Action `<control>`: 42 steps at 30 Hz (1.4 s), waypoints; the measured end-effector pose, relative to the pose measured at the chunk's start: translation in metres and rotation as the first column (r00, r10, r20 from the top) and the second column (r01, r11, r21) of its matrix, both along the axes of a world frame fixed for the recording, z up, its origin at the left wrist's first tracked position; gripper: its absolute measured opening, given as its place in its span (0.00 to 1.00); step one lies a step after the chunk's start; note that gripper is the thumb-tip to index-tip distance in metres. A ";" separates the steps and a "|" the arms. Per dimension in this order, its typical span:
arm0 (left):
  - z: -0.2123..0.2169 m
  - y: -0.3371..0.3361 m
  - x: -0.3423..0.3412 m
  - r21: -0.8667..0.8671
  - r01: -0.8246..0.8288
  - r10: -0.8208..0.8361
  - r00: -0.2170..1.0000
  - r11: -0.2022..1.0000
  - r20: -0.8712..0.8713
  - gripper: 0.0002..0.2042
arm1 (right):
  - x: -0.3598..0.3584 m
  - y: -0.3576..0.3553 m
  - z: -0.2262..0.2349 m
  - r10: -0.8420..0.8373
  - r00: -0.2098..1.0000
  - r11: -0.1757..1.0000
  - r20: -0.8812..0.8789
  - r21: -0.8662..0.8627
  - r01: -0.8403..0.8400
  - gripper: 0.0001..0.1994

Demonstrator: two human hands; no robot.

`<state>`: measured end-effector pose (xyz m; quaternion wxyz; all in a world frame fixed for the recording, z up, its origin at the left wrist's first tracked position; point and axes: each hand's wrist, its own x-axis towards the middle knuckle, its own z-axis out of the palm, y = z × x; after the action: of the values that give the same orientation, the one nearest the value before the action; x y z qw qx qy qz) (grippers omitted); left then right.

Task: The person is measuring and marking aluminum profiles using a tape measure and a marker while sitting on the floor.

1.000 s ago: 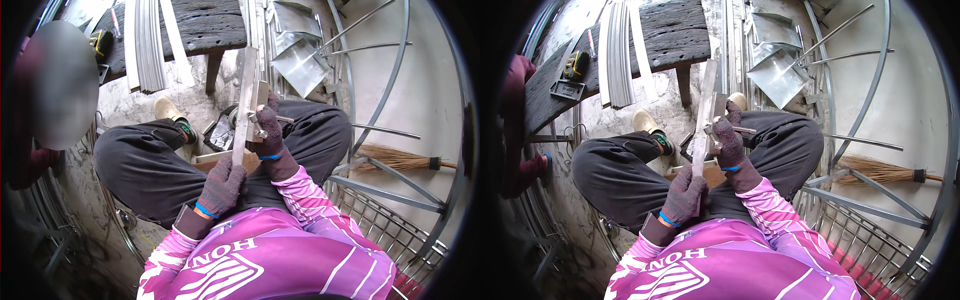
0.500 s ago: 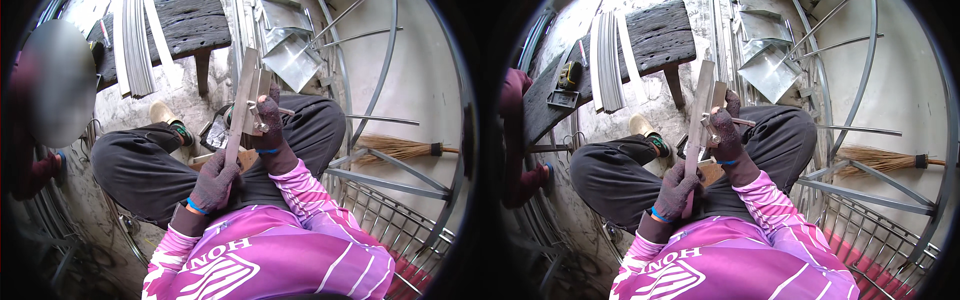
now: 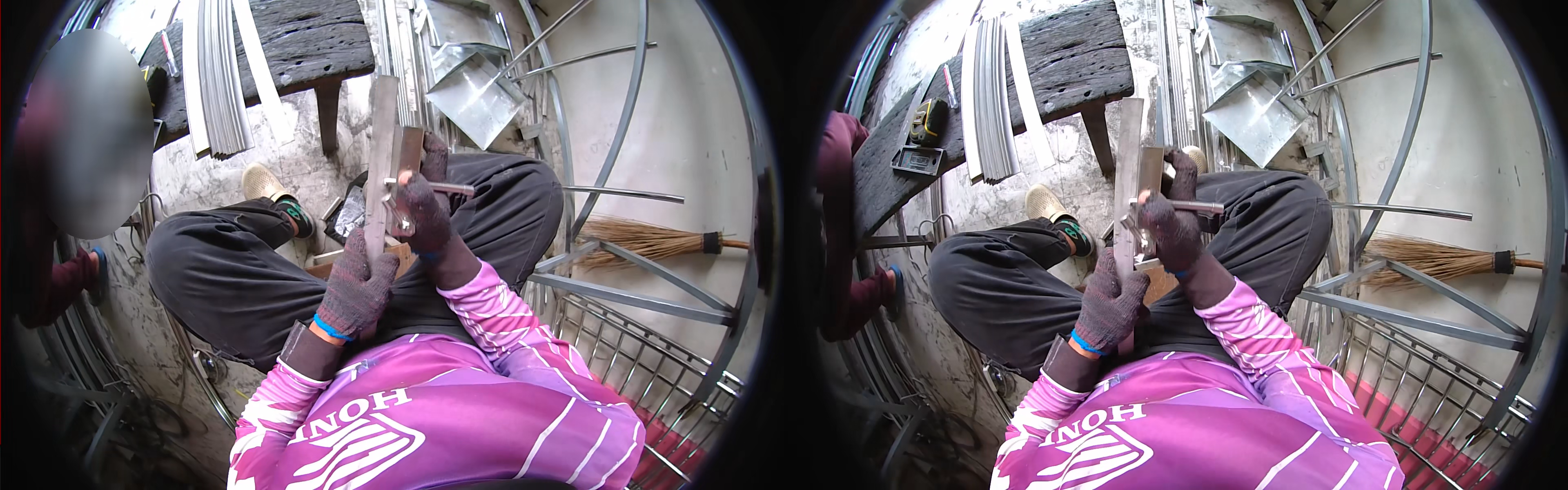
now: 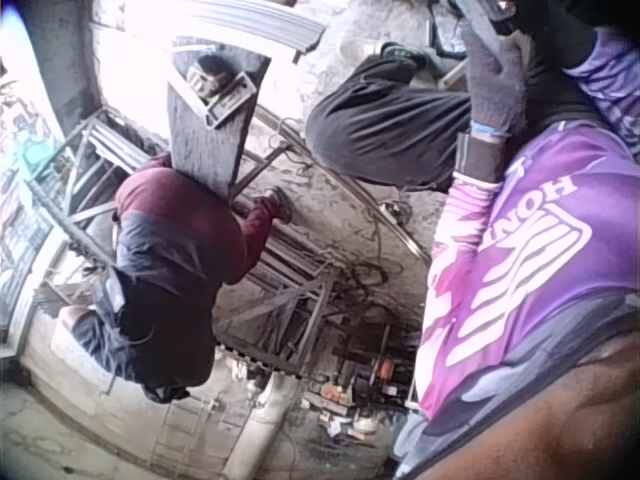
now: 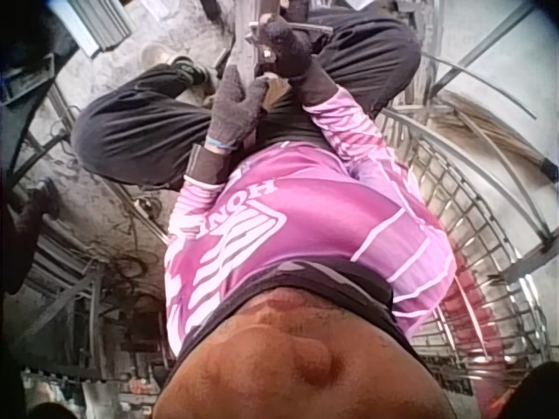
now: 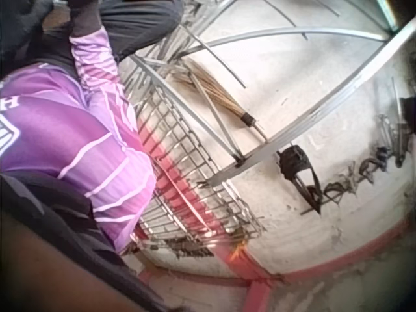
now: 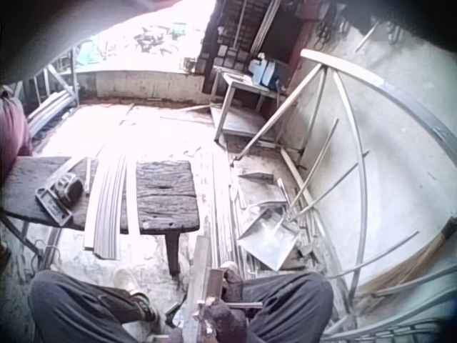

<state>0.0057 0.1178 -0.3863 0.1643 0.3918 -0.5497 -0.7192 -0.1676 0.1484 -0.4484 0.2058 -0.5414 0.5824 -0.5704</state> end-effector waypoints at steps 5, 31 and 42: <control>0.007 0.003 0.001 -0.181 0.044 -0.035 0.998 0.983 0.053 0.20 | -0.062 -0.071 0.013 -0.198 0.845 0.968 -0.496 -0.237 0.088 0.23; 0.009 0.007 0.007 -0.119 0.201 -0.190 0.977 0.972 0.100 0.19 | -0.064 -0.057 0.008 -0.202 0.861 0.978 -0.467 -0.145 0.150 0.19; 0.002 0.005 0.009 -0.109 0.124 -0.125 0.992 0.986 -0.002 0.19 | -0.002 0.001 -0.018 -0.167 0.982 0.958 0.086 0.252 0.141 0.25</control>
<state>0.0151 0.1229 -0.3848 0.1425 0.3439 -0.6105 -0.6990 -0.1691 0.1491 -0.4667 0.2567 -0.4336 0.6768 -0.5367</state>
